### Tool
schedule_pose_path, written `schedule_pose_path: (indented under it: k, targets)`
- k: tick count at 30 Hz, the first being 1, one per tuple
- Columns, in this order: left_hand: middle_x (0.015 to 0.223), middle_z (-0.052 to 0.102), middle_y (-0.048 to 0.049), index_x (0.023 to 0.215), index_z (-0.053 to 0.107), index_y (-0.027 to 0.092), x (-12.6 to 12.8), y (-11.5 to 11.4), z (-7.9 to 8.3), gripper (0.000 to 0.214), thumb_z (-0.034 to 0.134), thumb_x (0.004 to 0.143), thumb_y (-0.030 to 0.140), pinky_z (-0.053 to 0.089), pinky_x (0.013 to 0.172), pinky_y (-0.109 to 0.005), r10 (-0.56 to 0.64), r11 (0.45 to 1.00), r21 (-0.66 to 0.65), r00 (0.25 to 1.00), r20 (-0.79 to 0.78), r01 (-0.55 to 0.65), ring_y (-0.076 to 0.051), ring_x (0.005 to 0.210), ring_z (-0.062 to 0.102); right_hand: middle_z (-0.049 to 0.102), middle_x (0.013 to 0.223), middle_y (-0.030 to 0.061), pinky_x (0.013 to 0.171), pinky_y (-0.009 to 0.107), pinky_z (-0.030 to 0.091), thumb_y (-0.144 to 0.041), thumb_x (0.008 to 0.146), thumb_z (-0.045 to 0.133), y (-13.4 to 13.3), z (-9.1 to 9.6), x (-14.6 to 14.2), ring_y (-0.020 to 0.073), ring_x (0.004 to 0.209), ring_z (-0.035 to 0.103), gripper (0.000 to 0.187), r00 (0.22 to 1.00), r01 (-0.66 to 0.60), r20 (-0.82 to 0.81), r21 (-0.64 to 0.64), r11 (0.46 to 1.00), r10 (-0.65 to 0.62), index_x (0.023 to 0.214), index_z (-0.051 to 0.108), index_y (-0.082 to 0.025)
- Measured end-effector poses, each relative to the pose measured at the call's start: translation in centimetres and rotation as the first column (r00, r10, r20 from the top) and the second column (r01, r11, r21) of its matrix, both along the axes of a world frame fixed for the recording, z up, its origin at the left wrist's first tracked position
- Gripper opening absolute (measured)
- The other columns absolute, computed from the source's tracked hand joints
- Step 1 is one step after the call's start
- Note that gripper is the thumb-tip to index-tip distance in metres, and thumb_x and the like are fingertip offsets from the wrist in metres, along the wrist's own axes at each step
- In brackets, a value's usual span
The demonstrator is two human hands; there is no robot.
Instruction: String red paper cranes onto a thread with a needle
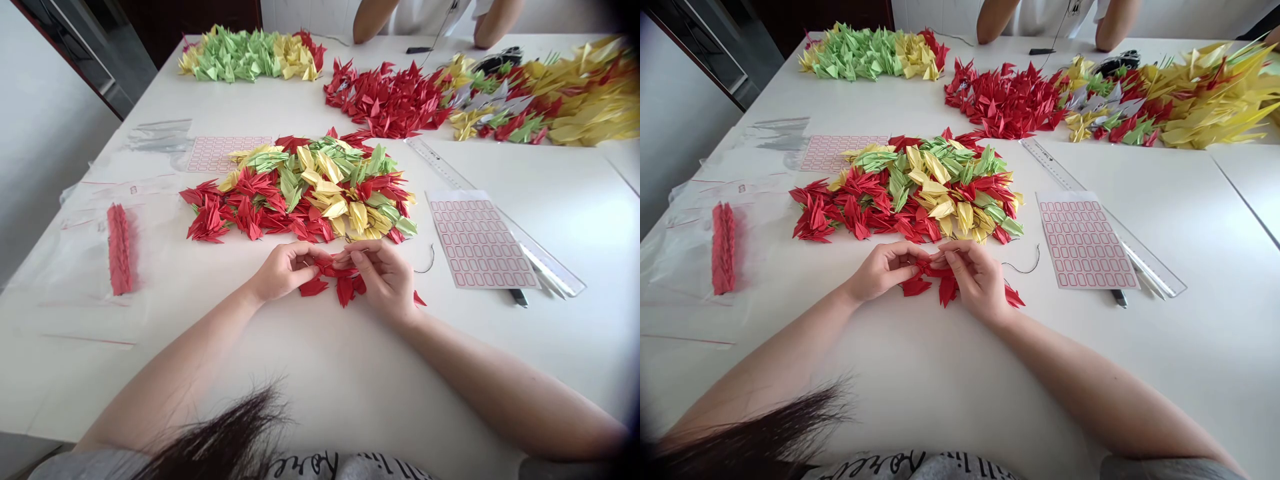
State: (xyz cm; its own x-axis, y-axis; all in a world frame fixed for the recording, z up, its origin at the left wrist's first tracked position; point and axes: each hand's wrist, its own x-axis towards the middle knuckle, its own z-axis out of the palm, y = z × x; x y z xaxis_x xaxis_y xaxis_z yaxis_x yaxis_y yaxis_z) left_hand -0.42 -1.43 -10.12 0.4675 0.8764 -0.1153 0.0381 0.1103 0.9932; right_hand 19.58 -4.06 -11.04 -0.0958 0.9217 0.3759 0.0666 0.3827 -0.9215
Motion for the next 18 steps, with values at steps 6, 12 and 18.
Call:
schedule_pose_path:
  k: [6, 12, 18]
  targets:
    - [0.089, 0.074, -0.0083, 0.098, 0.075, 0.013, -0.03, 0.03, 0.00, 0.023, 0.070, 0.076, 0.017, 0.053, 0.070, -0.026, 0.004, 1.000, -0.015, 1.000, 0.006, -0.004, -0.018, 0.084, 0.067, 0.077, 0.086, 0.0040, 0.076, 0.032, 0.068, -0.032, 0.102, 0.056, -0.03, 0.15, 0.04, 0.0170, 0.079, 0.077, 0.014, 1.000, 0.017, 0.000, -0.005, 1.000, -0.017, 0.102, 0.064, -0.021]
    - [0.086, 0.073, -0.0081, 0.099, 0.074, 0.012, 0.13, 0.03, 0.03, 0.025, 0.074, 0.076, 0.021, 0.051, 0.067, -0.026, 0.016, 0.998, -0.056, 0.999, 0.033, -0.014, -0.016, 0.075, 0.065, 0.076, 0.086, 0.0026, 0.076, 0.029, 0.066, -0.026, 0.102, 0.054, -0.16, -0.26, 0.12, 0.0153, 0.080, 0.077, 0.011, 0.996, 0.083, 0.036, 0.062, 0.995, -0.085, 0.104, 0.065, -0.022]
    - [0.087, 0.074, -0.0084, 0.100, 0.075, 0.013, 0.06, 0.08, -0.11, 0.027, 0.075, 0.075, 0.023, 0.051, 0.069, -0.028, 0.019, 0.998, -0.066, 0.998, 0.058, -0.016, -0.018, 0.078, 0.066, 0.076, 0.088, 0.0030, 0.074, 0.030, 0.065, -0.022, 0.102, 0.053, -0.19, -0.36, 0.24, 0.0156, 0.080, 0.076, 0.012, 0.988, 0.108, 0.096, 0.158, 0.982, -0.124, 0.105, 0.065, -0.023]
